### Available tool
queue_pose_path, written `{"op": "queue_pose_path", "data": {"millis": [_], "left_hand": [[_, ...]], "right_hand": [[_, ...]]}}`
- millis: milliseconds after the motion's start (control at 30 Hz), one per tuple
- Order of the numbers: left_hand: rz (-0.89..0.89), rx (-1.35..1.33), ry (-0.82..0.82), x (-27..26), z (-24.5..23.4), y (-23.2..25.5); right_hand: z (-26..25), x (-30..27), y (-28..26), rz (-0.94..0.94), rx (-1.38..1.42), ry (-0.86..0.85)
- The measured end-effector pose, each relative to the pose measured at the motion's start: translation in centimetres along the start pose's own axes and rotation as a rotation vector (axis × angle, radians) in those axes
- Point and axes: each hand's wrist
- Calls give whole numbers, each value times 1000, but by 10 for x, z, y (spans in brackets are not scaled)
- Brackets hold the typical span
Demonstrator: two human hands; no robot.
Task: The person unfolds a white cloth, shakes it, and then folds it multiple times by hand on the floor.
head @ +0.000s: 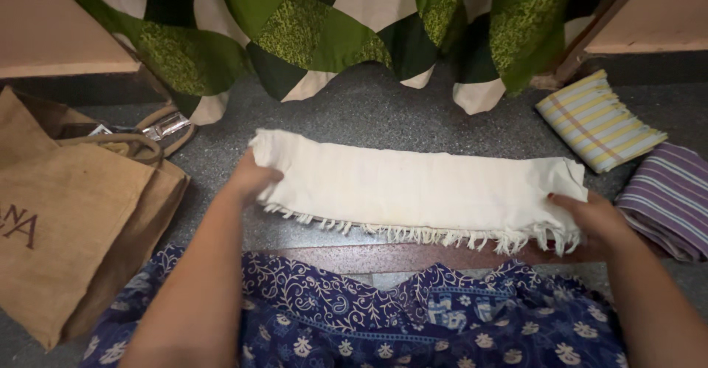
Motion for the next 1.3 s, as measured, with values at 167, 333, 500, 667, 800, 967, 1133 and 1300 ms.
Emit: {"op": "queue_pose_path", "data": {"millis": [167,333,500,667,800,967,1133,1300], "left_hand": [[142,347,82,-25,59,67],[245,408,-263,-79,156,62],[92,767,-352,-118,176,55],[143,892,-369,-125,168,66],[240,743,-335,-116,170,46],[370,471,-62,-81,171,22],[166,485,315,-61,143,40],[-138,418,113,-69,125,37]], "right_hand": [[8,-25,-27,-177,9,-6],[41,-54,-58,-223,-78,-68],[78,-64,-64,-396,-64,-145],[105,-98,-88,-315,-353,-144],[140,-115,-85,-399,-511,-307],[147,-102,-72,-442,-552,-261],[119,-90,-69,-271,-763,147],[106,-93,-72,-266,-837,211]]}}
Point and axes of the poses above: each hand's wrist, its own x-axis towards the middle knuckle, its own z-axis out of the palm, y = z × x, and after that the axes turned 10 degrees about -x, right-handed
